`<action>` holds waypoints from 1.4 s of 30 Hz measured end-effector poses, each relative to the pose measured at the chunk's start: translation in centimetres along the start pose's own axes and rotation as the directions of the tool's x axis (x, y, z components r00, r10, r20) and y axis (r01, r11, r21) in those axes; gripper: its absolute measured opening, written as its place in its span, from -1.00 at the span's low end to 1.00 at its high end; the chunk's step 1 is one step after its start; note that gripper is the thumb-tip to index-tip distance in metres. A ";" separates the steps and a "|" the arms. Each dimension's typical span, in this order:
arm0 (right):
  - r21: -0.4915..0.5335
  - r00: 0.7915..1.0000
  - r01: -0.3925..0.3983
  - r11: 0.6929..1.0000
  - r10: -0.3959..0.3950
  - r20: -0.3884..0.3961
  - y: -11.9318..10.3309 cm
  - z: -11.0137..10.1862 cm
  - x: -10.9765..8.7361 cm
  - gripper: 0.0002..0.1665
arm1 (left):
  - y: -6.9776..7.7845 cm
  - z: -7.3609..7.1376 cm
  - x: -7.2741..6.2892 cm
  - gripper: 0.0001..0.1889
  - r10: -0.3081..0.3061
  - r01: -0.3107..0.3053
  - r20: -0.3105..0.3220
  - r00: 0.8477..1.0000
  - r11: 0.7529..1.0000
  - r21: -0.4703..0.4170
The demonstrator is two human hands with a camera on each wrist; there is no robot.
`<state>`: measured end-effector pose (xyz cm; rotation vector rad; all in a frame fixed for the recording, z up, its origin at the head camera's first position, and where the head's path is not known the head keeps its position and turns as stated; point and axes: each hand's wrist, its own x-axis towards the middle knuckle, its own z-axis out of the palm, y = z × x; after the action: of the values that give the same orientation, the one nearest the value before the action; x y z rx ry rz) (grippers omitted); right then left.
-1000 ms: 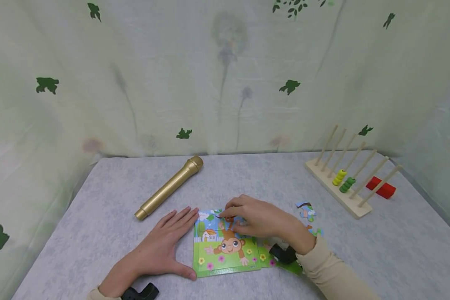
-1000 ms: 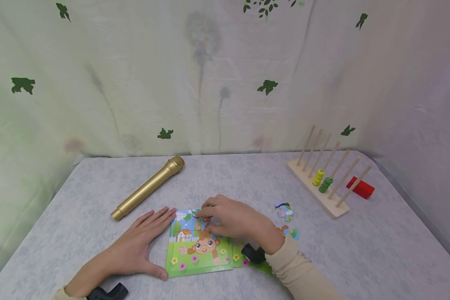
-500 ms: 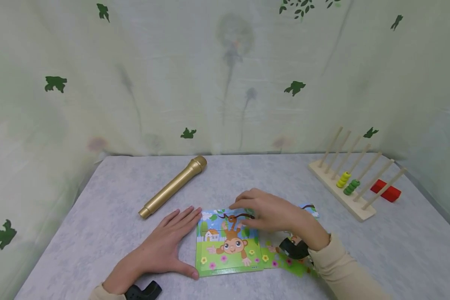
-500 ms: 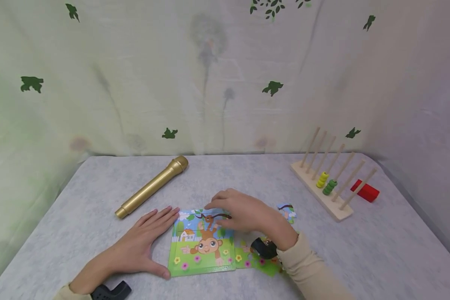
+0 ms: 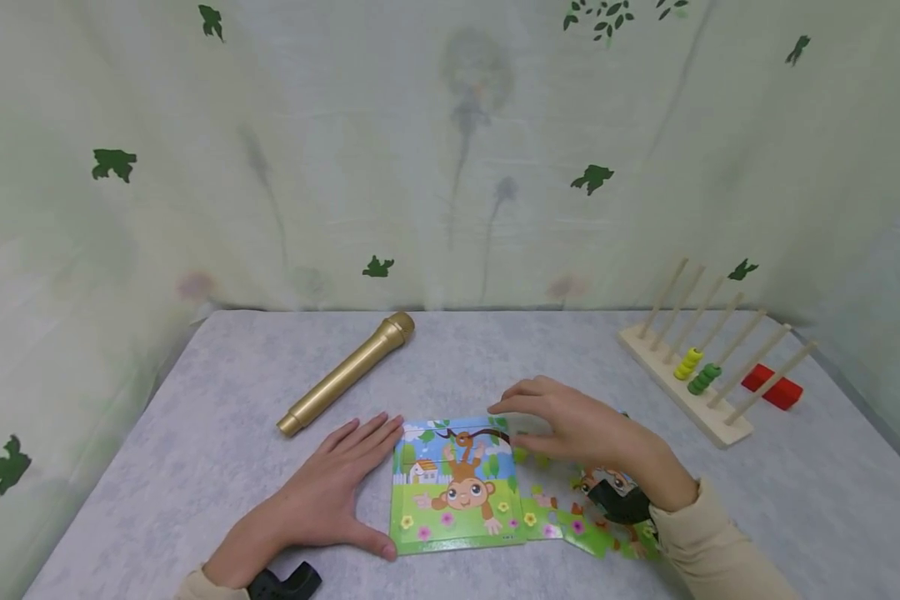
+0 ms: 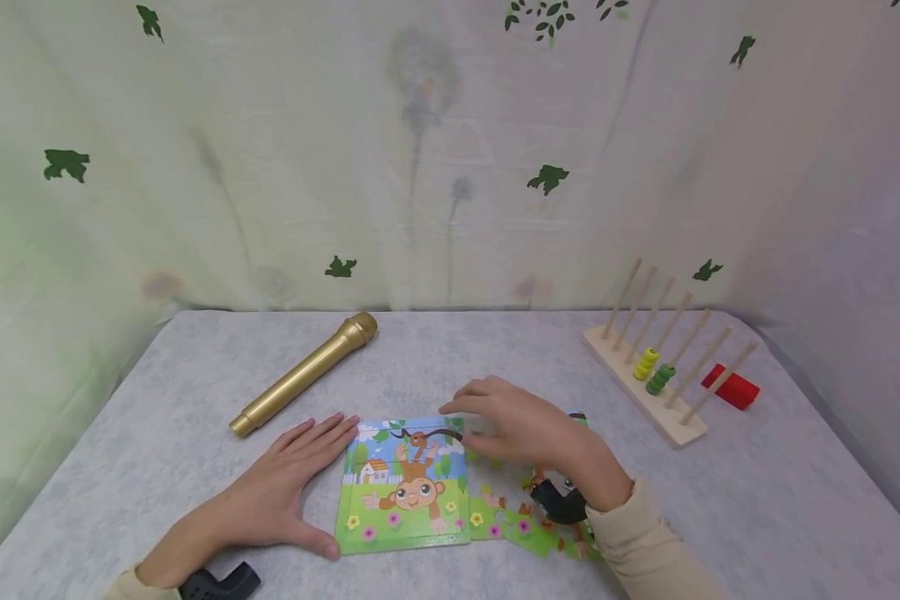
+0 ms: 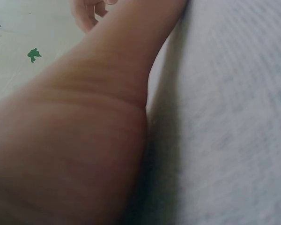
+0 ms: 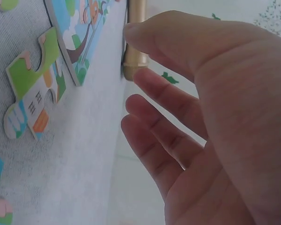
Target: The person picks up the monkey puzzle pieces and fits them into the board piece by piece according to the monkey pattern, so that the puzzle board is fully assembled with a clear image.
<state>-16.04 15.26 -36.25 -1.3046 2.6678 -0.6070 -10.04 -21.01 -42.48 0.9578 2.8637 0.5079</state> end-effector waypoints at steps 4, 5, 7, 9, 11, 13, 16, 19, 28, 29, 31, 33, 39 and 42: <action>-0.005 1.000 0.008 1.000 -0.008 -0.018 0.1 -0.3 -0.4 -0.53 | 0.0 -0.1 -0.3 0.47 -0.014 0.014 -0.004 1.000 1.000 -0.002; -0.006 1.000 0.008 1.000 -0.008 -0.023 0.1 -0.5 -0.5 -0.53 | 0.0 -0.1 -0.3 0.47 -0.019 0.019 -0.005 1.000 1.000 -0.002; -0.004 0.999 0.001 1.000 -0.001 -0.032 0.2 -0.9 -0.7 -0.53 | 0.0 -0.1 -0.4 0.48 -0.027 0.027 -0.007 1.000 1.000 -0.001; 0.006 0.999 -0.007 1.000 0.007 -0.036 0.3 -1.2 -1.0 -0.52 | 0.0 -0.1 -0.4 0.50 -0.031 0.031 -0.008 0.999 1.000 0.000; 0.013 0.999 -0.015 1.000 0.015 -0.038 0.4 -1.6 -1.2 -0.51 | -0.1 -0.1 -0.4 0.50 -0.026 0.027 -0.014 1.000 1.000 0.004; 0.021 0.999 -0.023 1.000 0.023 -0.038 0.6 -1.8 -1.5 -0.51 | -0.1 -0.1 -0.4 0.50 -0.020 0.020 -0.020 1.000 1.000 0.009; 0.028 0.999 -0.026 0.999 0.027 -0.041 0.9 -2.0 -1.8 -0.51 | -0.1 -0.2 -0.5 0.48 -0.013 0.014 -0.021 1.000 1.000 0.017; 0.046 0.999 -0.039 0.998 0.041 -0.032 1.3 -2.2 -2.1 -0.51 | -0.1 -0.2 -0.4 0.47 -0.007 0.008 -0.023 1.000 1.000 0.021; 0.089 0.995 -0.096 0.991 0.099 -0.026 3.2 -2.7 -3.6 -0.51 | 0.0 -0.1 -0.3 0.47 0.002 -0.001 -0.027 1.000 1.000 0.021; 0.090 0.994 -0.099 0.991 0.103 -0.032 3.4 -2.7 -3.8 -0.51 | 0.0 -0.2 -0.3 0.47 0.003 -0.002 -0.025 1.000 1.000 0.021; 0.093 0.993 -0.107 0.990 0.111 -0.041 3.8 -2.8 -4.1 -0.51 | 0.0 -0.2 -0.2 0.47 0.006 -0.005 -0.022 1.000 1.000 0.024; 0.099 0.991 -0.121 0.988 0.126 -0.044 4.1 -2.8 -4.4 -0.51 | 0.0 -0.2 -0.1 0.47 0.011 -0.011 -0.022 1.000 1.000 0.027; 0.107 0.983 -0.180 0.978 0.183 -0.021 5.1 -2.9 -5.1 -0.52 | 0.0 -0.1 0.1 0.47 0.026 -0.025 -0.025 0.999 0.999 0.029; 0.103 0.980 -0.196 0.975 0.199 -0.020 5.5 -3.0 -5.5 -0.53 | 0.1 -0.1 0.2 0.47 0.029 -0.029 -0.027 0.999 0.999 0.027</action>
<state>-17.43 23.46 -36.13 -0.9970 2.7062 -0.7284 -10.17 -20.89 -42.36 1.0057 2.8919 0.4895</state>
